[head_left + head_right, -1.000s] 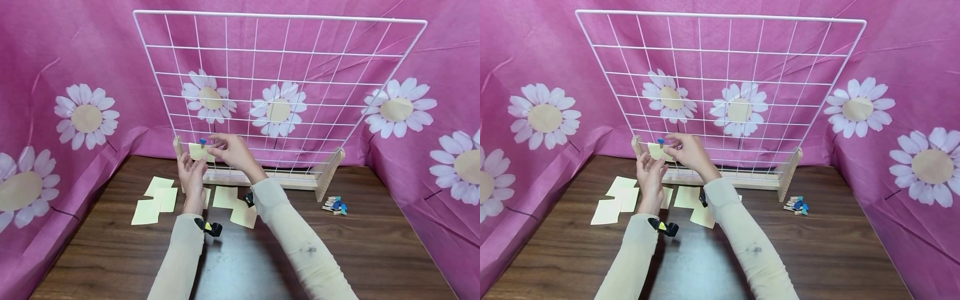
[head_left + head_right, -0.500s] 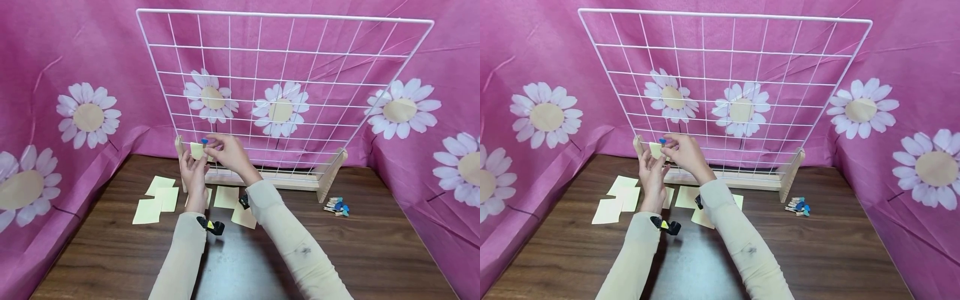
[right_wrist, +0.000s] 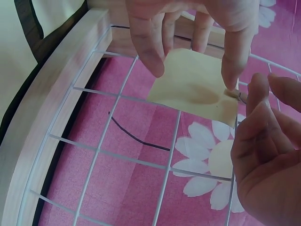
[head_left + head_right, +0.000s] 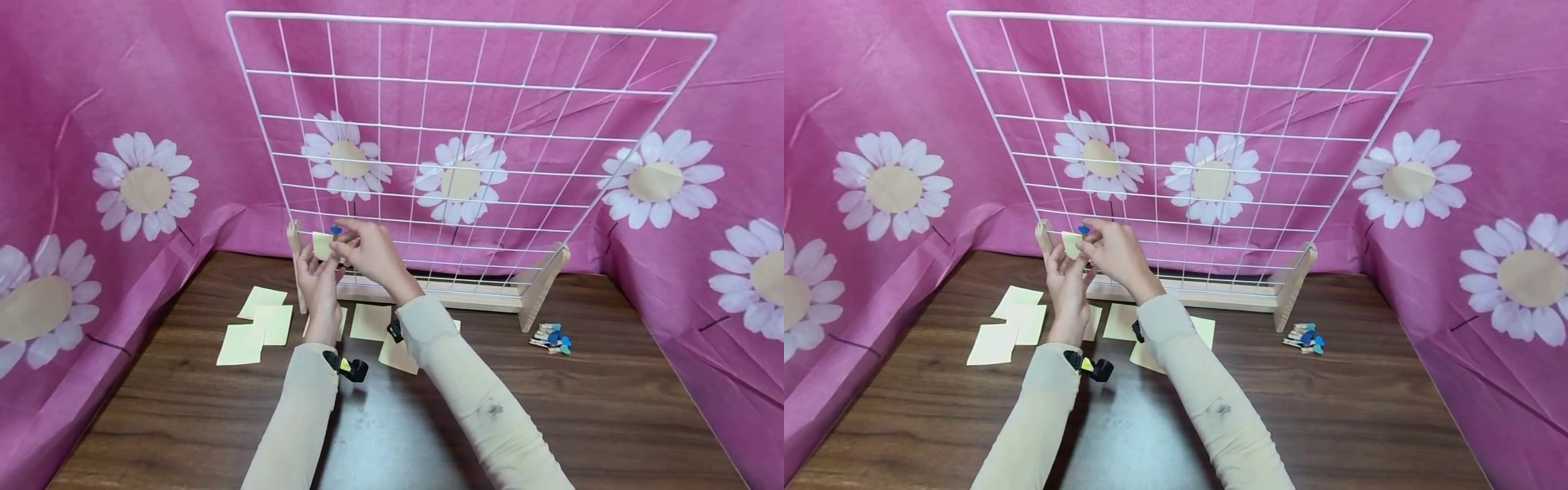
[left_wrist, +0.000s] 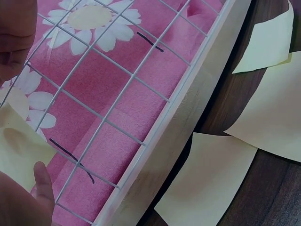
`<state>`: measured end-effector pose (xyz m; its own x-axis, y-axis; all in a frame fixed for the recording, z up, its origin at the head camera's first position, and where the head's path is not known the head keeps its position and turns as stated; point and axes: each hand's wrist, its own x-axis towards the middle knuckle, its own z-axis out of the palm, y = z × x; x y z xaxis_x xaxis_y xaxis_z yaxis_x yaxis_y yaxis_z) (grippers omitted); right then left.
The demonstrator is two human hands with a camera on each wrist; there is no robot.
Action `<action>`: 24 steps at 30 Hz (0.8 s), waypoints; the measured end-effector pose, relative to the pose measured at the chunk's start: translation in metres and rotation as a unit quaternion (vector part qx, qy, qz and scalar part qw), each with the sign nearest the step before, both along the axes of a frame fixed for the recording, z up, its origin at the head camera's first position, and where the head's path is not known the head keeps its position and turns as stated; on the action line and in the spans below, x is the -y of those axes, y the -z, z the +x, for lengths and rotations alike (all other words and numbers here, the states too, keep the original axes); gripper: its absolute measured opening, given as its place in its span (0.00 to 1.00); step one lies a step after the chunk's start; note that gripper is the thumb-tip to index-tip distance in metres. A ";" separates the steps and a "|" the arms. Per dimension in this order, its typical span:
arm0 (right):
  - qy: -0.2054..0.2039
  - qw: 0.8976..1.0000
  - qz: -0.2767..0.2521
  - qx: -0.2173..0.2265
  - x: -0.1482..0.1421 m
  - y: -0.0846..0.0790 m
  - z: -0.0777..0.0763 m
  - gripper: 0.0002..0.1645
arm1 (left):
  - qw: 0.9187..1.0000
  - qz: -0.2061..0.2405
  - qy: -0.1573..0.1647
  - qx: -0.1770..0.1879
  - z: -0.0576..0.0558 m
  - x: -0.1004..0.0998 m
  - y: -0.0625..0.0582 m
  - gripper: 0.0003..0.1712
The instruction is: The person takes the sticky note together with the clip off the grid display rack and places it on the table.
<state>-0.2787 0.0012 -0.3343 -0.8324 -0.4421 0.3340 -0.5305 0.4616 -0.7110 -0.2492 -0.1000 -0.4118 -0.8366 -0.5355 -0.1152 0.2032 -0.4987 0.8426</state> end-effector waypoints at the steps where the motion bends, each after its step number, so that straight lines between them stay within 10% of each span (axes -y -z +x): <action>1: 0.000 1.000 0.000 0.003 0.000 0.000 0.000 0.26 | 1.000 0.000 0.001 -0.001 0.000 0.000 0.001 0.38; 24: 0.020 0.998 -0.041 0.052 0.011 0.002 -0.002 0.21 | 1.000 -0.009 -0.019 -0.009 -0.006 0.001 -0.002 0.22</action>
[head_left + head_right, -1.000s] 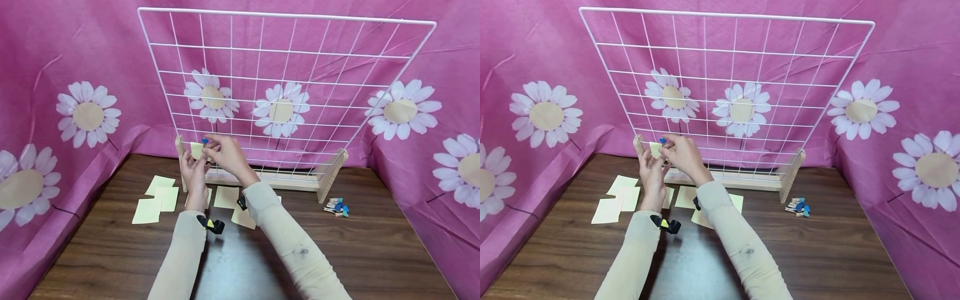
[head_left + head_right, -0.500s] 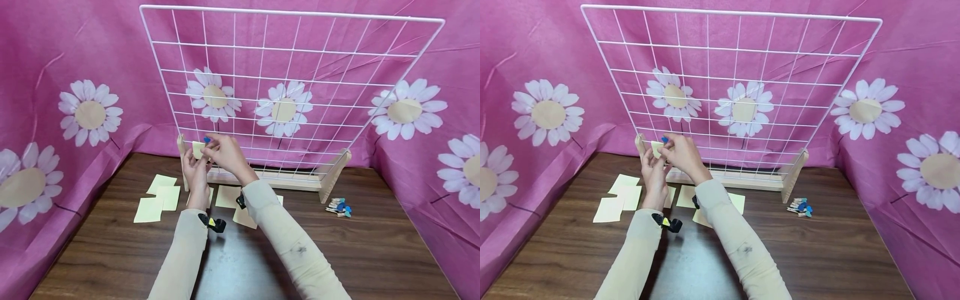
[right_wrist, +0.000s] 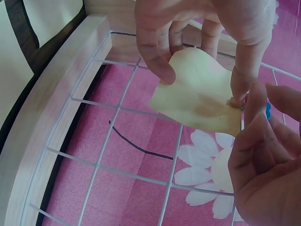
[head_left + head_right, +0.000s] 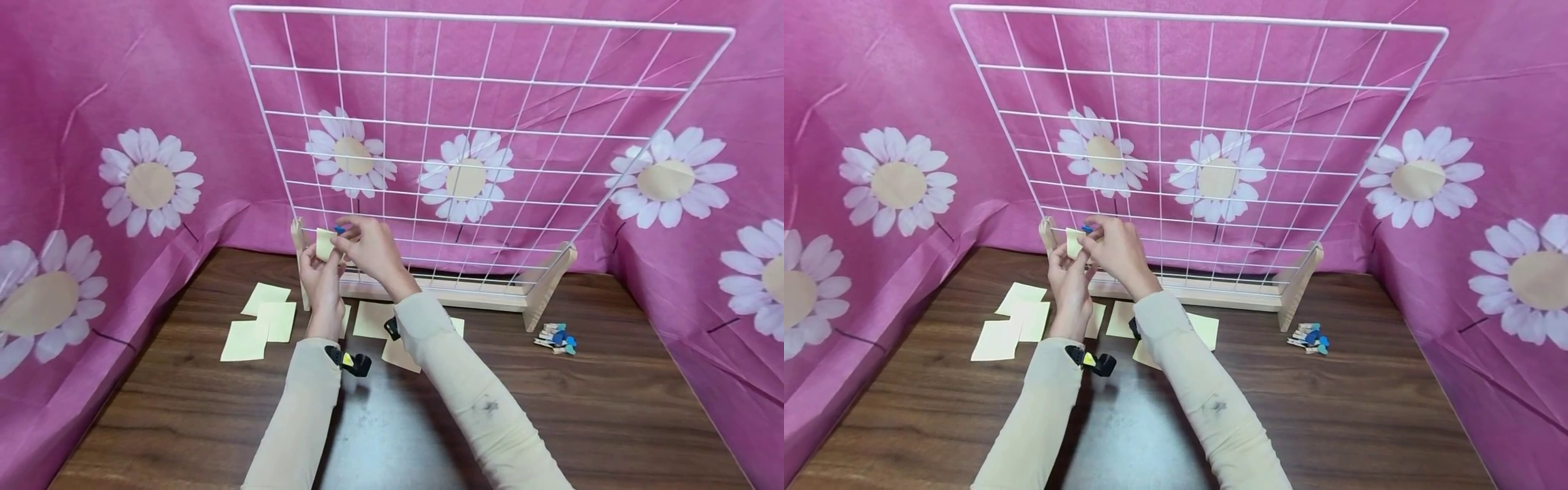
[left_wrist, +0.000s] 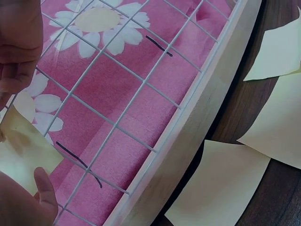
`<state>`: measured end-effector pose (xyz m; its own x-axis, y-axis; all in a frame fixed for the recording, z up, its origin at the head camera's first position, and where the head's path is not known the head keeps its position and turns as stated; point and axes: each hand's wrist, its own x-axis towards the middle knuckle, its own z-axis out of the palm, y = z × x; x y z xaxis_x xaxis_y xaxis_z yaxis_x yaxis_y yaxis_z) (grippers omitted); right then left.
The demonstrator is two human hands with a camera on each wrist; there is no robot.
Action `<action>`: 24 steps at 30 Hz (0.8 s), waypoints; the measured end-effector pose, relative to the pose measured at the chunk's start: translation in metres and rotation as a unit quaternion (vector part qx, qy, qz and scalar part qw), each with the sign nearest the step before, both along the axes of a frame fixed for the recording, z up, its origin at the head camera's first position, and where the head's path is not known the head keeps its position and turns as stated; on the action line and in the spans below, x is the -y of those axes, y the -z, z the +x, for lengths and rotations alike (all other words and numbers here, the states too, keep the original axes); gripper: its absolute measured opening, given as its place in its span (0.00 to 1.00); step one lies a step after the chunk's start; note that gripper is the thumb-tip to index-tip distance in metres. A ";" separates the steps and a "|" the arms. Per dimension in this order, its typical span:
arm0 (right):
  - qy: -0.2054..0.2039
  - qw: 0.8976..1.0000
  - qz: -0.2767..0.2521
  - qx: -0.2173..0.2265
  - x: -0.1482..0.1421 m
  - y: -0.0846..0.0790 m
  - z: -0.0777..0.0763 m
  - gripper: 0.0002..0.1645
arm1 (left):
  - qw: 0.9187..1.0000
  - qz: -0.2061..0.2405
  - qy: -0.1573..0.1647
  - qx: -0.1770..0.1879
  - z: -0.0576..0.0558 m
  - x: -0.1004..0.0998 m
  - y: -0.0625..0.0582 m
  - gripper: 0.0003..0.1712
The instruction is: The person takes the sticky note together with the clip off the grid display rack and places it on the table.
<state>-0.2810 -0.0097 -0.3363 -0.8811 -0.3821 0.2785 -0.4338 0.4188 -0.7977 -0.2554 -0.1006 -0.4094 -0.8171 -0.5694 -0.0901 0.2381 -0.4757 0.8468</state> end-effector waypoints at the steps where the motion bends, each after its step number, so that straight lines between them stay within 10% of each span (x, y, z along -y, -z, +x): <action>1: 0.002 1.000 -0.003 0.000 0.000 0.000 0.000 0.20 | 1.000 -0.002 -0.002 0.000 0.000 0.000 0.000 0.23; 24: 0.061 0.991 0.092 -0.082 0.000 -0.002 0.001 0.11 | 1.000 0.000 -0.008 -0.004 0.002 -0.001 -0.006 0.22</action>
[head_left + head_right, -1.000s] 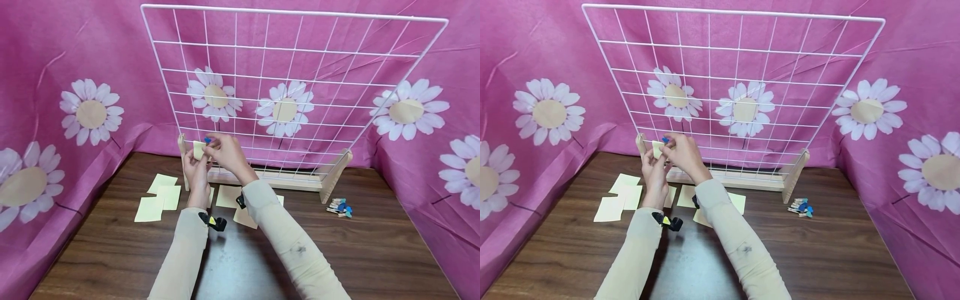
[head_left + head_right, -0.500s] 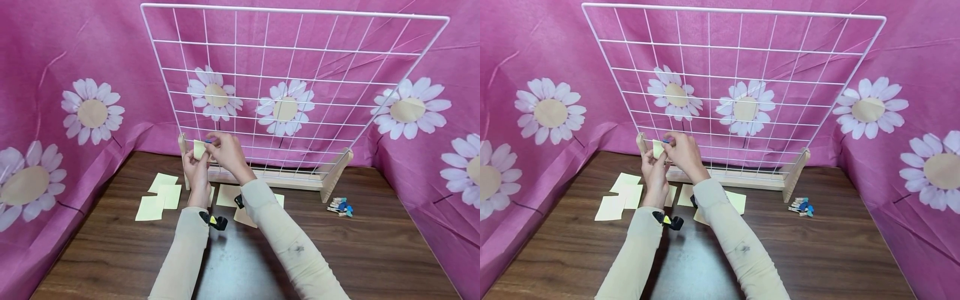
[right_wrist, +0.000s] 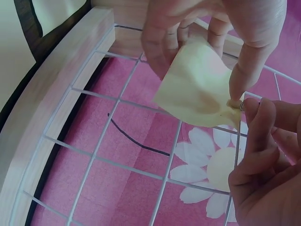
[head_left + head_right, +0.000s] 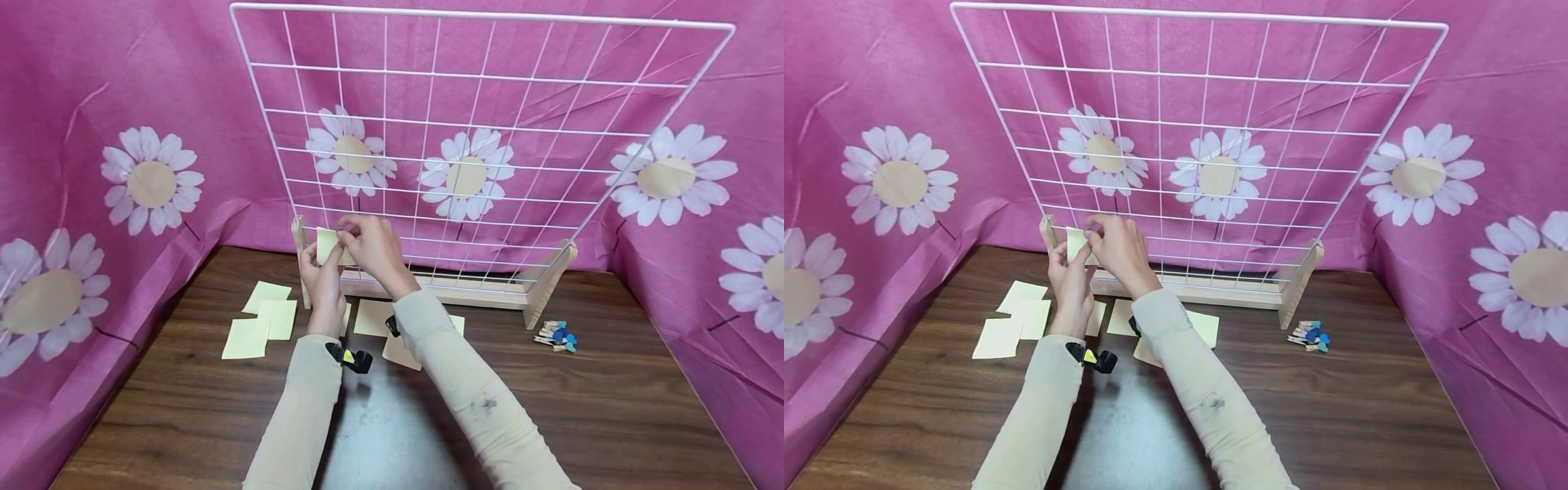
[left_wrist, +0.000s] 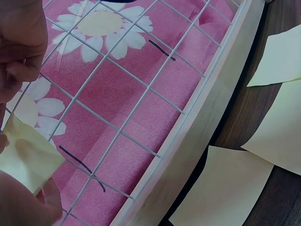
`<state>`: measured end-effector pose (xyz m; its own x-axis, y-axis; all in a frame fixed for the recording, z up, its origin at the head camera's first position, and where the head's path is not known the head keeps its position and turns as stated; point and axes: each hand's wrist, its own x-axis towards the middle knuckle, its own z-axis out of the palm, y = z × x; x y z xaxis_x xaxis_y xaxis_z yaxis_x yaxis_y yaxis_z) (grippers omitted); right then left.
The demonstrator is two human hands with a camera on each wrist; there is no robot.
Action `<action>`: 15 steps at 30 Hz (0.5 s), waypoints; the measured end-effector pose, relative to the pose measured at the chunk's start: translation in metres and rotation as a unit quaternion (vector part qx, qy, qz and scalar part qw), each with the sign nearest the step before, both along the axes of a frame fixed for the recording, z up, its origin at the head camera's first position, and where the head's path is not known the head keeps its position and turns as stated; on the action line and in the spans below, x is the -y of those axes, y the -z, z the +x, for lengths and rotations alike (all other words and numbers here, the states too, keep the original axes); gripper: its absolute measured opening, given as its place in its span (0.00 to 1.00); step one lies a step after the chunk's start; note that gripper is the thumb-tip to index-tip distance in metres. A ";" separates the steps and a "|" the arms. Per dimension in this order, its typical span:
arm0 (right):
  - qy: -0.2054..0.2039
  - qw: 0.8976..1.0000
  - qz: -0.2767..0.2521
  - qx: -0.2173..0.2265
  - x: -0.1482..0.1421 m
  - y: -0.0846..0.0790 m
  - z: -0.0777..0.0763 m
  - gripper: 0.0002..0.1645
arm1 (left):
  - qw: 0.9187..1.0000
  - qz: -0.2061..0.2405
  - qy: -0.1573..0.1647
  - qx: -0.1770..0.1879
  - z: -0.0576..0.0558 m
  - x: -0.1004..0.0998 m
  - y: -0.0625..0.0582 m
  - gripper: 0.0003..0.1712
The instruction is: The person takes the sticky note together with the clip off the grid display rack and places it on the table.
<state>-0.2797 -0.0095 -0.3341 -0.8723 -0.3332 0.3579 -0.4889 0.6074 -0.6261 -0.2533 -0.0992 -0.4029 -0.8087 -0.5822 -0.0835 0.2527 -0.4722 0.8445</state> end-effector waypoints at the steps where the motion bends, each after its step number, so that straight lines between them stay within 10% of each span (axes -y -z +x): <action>1: 0.000 1.000 0.003 0.000 0.000 0.000 0.000 0.11 | 1.000 0.000 0.000 -0.001 0.000 0.000 0.000 0.21; 15: 0.001 0.999 0.032 -0.040 0.001 0.003 -0.001 0.09 | 1.000 -0.012 0.011 0.000 -0.002 0.001 -0.002 0.21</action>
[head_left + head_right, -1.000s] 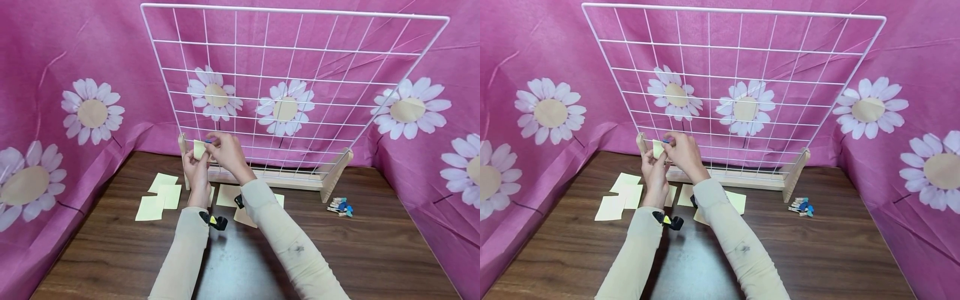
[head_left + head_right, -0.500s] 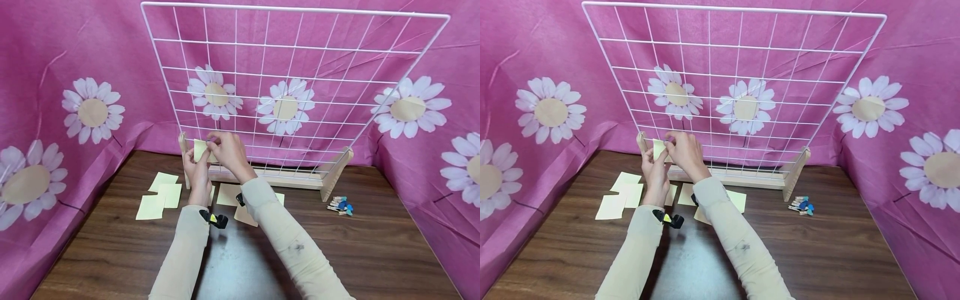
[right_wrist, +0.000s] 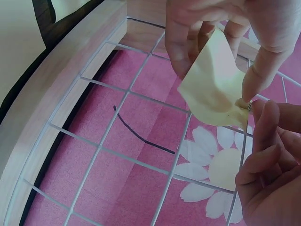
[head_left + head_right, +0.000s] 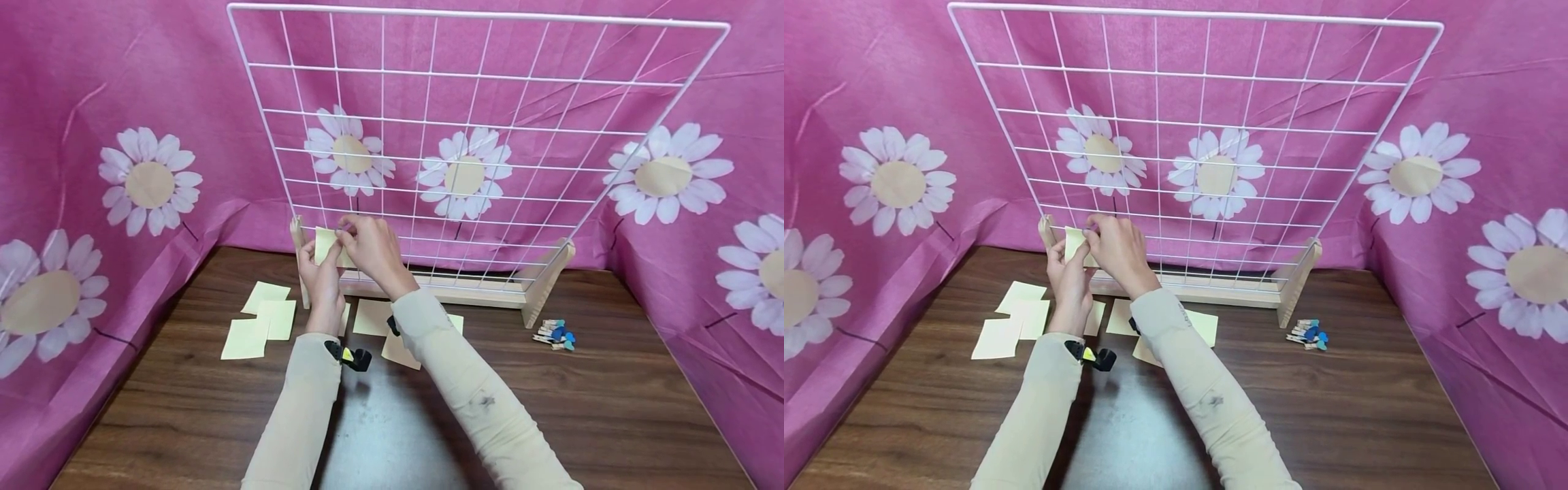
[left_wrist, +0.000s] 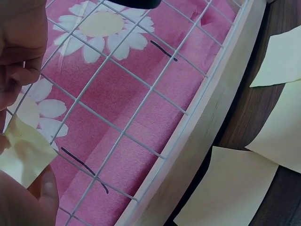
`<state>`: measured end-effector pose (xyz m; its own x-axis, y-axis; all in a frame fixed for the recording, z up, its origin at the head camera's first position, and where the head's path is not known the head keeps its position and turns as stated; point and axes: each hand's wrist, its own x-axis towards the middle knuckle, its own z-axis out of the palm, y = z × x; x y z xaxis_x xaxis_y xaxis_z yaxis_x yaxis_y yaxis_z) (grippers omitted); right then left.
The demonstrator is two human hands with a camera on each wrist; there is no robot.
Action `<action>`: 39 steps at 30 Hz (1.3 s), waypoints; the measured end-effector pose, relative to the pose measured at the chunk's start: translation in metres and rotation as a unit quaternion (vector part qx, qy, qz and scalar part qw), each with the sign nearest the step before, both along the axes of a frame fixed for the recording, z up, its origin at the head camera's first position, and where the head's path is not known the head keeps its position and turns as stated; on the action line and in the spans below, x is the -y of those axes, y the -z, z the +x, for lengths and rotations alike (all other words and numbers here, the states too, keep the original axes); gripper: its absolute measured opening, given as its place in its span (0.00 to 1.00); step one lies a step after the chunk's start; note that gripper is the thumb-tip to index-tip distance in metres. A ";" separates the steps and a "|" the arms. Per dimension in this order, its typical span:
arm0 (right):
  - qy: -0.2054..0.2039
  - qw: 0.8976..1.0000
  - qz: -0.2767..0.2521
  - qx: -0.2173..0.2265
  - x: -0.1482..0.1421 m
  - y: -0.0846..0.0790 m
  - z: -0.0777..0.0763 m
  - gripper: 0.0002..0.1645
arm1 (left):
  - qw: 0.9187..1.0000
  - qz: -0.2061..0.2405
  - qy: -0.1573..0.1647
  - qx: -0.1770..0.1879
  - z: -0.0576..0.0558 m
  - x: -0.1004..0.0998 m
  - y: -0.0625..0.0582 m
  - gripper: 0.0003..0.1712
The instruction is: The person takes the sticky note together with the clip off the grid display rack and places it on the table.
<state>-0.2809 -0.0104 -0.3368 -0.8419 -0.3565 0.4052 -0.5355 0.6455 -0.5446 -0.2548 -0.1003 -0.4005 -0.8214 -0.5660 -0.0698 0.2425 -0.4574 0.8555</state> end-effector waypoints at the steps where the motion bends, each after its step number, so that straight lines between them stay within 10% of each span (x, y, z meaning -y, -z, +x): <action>1: 0.000 1.000 0.001 -0.003 0.000 0.000 0.000 0.09 | 1.000 -0.002 0.001 0.001 0.000 0.000 -0.001 0.21; 15: -0.004 0.995 0.053 -0.089 0.003 0.007 0.001 0.11 | 1.000 0.014 0.005 -0.005 0.000 0.003 -0.006 0.21; 39: 0.014 0.988 -0.058 -0.141 -0.002 0.025 -0.002 0.07 | 1.000 0.014 0.017 0.009 0.001 0.006 -0.001 0.20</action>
<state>-0.2827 -0.0082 -0.3614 -0.6990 -0.2718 0.6615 -0.6589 0.6043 -0.4479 -0.2536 -0.1061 -0.3990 -0.8382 -0.5362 -0.0997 0.2121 -0.4890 0.8461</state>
